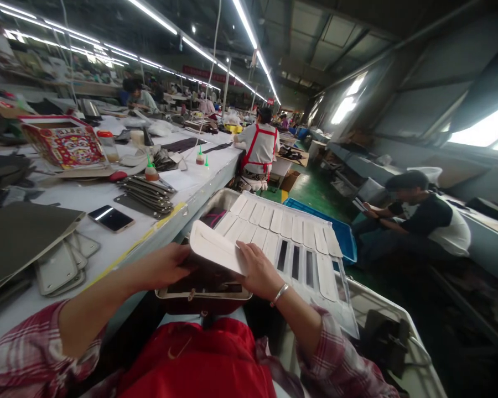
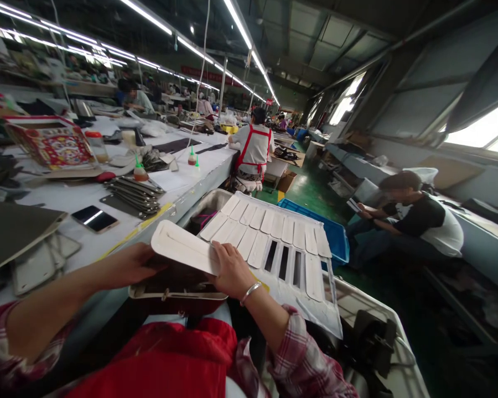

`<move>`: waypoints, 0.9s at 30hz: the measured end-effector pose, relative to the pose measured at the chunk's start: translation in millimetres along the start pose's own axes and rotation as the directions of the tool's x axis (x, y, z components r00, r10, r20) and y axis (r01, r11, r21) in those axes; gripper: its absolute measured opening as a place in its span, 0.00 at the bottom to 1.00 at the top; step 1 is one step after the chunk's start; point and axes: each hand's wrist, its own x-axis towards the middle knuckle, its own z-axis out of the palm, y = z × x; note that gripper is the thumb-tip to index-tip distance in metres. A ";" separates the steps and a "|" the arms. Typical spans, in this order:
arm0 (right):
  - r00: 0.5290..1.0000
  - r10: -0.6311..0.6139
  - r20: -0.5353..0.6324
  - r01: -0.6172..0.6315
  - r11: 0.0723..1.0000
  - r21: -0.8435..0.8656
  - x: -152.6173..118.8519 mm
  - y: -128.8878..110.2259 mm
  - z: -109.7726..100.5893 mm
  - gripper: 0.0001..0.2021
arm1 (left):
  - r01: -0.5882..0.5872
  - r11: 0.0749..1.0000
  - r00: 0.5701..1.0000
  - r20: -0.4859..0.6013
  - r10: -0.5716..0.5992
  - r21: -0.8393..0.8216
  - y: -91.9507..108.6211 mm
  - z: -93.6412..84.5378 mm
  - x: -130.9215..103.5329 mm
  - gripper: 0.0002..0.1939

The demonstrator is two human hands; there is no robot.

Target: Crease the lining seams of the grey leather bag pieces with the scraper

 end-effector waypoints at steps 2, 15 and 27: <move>1.000 -0.001 0.011 0.001 1.000 0.000 -1.1 -1.5 -3.1 0.34 | -0.013 0.997 1.000 0.018 0.012 0.070 4.0 -1.9 -2.2 0.18; 0.997 0.057 -0.044 -0.059 0.997 -0.050 -0.9 4.5 10.3 0.33 | -0.008 0.951 1.000 -0.015 0.013 0.311 -12.0 -0.8 8.8 0.17; 0.986 0.131 -0.106 -0.139 0.987 -0.075 0.1 5.4 22.0 0.30 | 0.033 0.887 0.996 -0.084 0.006 0.461 -34.3 5.9 -0.4 0.11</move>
